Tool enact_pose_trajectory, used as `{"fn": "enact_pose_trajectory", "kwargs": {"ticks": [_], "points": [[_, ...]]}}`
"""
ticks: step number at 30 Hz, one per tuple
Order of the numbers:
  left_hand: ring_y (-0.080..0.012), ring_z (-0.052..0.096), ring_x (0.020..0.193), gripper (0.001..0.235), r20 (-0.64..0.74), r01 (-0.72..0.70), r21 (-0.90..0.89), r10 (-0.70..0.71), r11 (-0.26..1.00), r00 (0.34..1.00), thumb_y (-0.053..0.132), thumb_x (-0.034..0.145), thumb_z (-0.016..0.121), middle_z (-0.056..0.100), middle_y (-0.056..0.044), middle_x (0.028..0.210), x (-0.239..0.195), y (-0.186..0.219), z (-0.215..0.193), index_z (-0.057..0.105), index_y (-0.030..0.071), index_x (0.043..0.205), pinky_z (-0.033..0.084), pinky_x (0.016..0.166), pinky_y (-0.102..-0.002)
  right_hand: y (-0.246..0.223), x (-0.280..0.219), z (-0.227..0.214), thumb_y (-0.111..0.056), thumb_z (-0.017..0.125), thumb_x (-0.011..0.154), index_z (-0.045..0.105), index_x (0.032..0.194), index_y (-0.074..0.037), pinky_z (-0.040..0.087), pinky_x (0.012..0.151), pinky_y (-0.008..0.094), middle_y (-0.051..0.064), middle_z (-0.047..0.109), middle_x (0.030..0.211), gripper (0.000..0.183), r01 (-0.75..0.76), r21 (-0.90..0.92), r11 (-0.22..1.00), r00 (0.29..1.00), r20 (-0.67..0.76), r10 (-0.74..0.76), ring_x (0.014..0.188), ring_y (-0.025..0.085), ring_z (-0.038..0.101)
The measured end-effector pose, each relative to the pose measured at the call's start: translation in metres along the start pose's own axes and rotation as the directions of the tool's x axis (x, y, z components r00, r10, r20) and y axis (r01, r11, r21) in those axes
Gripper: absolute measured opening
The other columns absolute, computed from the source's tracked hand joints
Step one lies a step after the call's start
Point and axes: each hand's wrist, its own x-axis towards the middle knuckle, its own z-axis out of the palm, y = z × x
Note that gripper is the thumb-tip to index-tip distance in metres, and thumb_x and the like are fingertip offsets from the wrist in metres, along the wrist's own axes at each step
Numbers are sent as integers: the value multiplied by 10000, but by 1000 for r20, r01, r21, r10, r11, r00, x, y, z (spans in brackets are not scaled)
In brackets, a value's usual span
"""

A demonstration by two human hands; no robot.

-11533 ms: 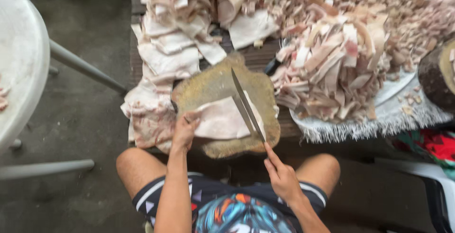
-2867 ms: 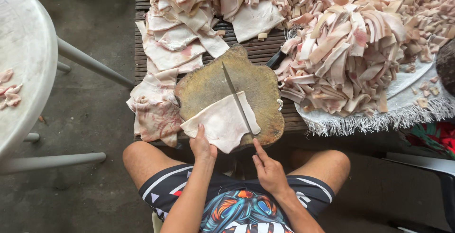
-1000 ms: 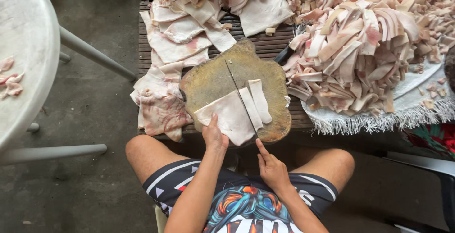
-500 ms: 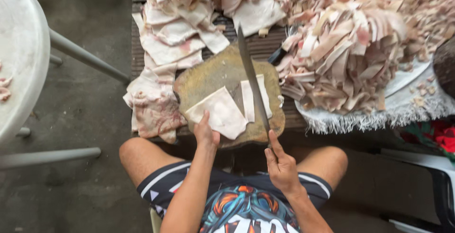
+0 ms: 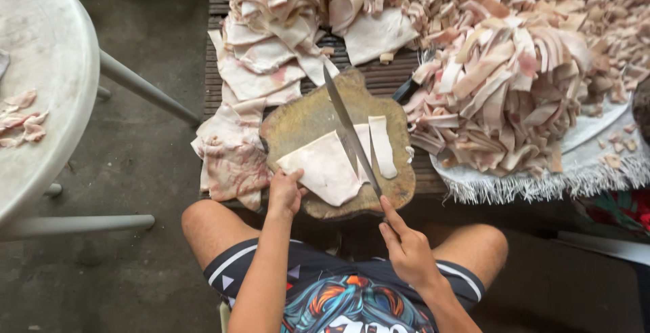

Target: The person slices large sheets of processed animal skin into strips and then into smaller pieces using a large knife on a wooden block.

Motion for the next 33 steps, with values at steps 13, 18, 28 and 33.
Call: {"fn": "enact_pose_trajectory", "kwargs": {"ticks": [13, 18, 28, 33], "points": [[-270, 722, 956, 356, 1, -21, -76, 21, 997, 1000, -43, 922, 567, 700, -112, 1150, 0, -16, -15, 580, 83, 1254, 621, 706, -441, 48, 7, 65, -189, 622, 964, 430, 1538, -322, 513, 608, 467, 172, 663, 712, 620, 191, -295, 936, 980, 3, -198, 647, 378, 655], [-272, 725, 934, 353, -1, -70, -147, 70, 987, 998, -54, 913, 571, 702, -106, 1123, 0, -30, -12, 582, 66, 1245, 632, 693, -421, 69, -6, 56, -250, 584, 979, 424, 1537, -366, 514, 653, 484, 203, 652, 693, 592, -6, -204, 979, 999, 51, 17, 655, 394, 661], [-226, 683, 1033, 357, 25, -268, -317, 290, 910, 957, -83, 932, 563, 669, -86, 1167, -45, -21, 22, 580, 76, 1252, 628, 853, -414, 66, -26, 55, -264, 581, 974, 340, 1570, -361, 520, 653, 477, 215, 685, 678, 650, -77, -141, 987, 991, 97, 92, 678, 410, 697], [-213, 634, 1101, 245, 166, -423, -208, 458, 882, 873, -93, 1045, 595, 658, -113, 1213, -66, -23, 36, 603, -5, 1275, 554, 950, -384, 51, 11, 67, -260, 518, 1009, 278, 1598, -404, 549, 527, 385, 174, 596, 527, 652, -373, 67, 925, 908, 231, 349, 461, 281, 624]]}}
